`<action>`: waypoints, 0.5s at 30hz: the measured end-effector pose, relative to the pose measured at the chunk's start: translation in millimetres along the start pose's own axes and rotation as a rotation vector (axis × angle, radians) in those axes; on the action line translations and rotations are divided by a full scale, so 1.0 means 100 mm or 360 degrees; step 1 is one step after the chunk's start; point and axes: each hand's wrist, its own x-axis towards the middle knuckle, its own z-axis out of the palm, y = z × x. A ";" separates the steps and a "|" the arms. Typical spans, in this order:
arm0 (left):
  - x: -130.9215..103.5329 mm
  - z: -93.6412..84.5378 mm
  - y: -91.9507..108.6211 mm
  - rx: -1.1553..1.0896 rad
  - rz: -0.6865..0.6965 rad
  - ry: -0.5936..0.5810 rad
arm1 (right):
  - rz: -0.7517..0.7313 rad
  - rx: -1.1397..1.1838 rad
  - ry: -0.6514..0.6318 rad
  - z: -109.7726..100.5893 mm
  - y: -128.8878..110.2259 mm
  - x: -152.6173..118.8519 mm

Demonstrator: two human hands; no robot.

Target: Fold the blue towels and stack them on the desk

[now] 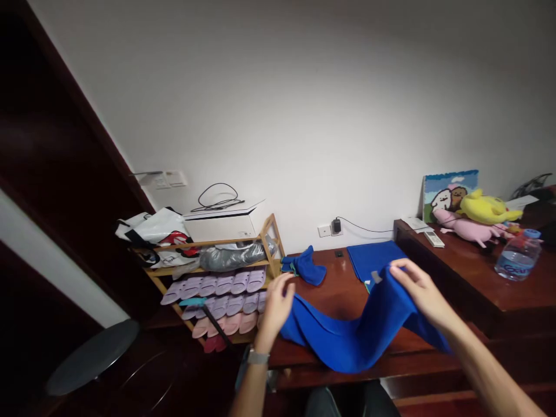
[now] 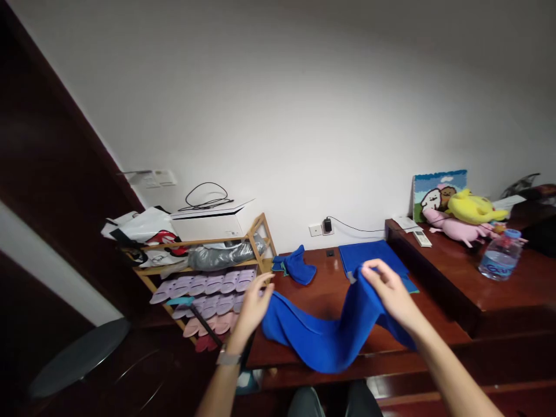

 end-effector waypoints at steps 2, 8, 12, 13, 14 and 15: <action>-0.19 0.35 0.43 -0.0141 0.0155 -0.0404 | -0.0096 -0.0025 -0.0314 0.31 -0.08 -0.08; -0.49 0.66 1.13 -0.0490 0.0175 -0.0997 | -0.0145 -0.0019 -0.0623 0.58 -0.04 -0.21; -0.45 0.58 1.09 -0.0318 0.0156 -0.1064 | 0.0077 0.0189 -0.0734 0.43 0.10 -0.31; -0.44 0.56 1.07 -0.0279 0.0154 -0.1030 | 0.0115 0.0229 -0.0782 0.41 0.16 -0.35; -0.43 0.54 1.05 -0.0266 0.0144 -0.0970 | 0.0134 0.0238 -0.0812 0.41 0.23 -0.41; -0.43 0.52 1.03 -0.0276 0.0126 -0.0881 | 0.0137 0.0211 -0.0819 0.42 0.31 -0.48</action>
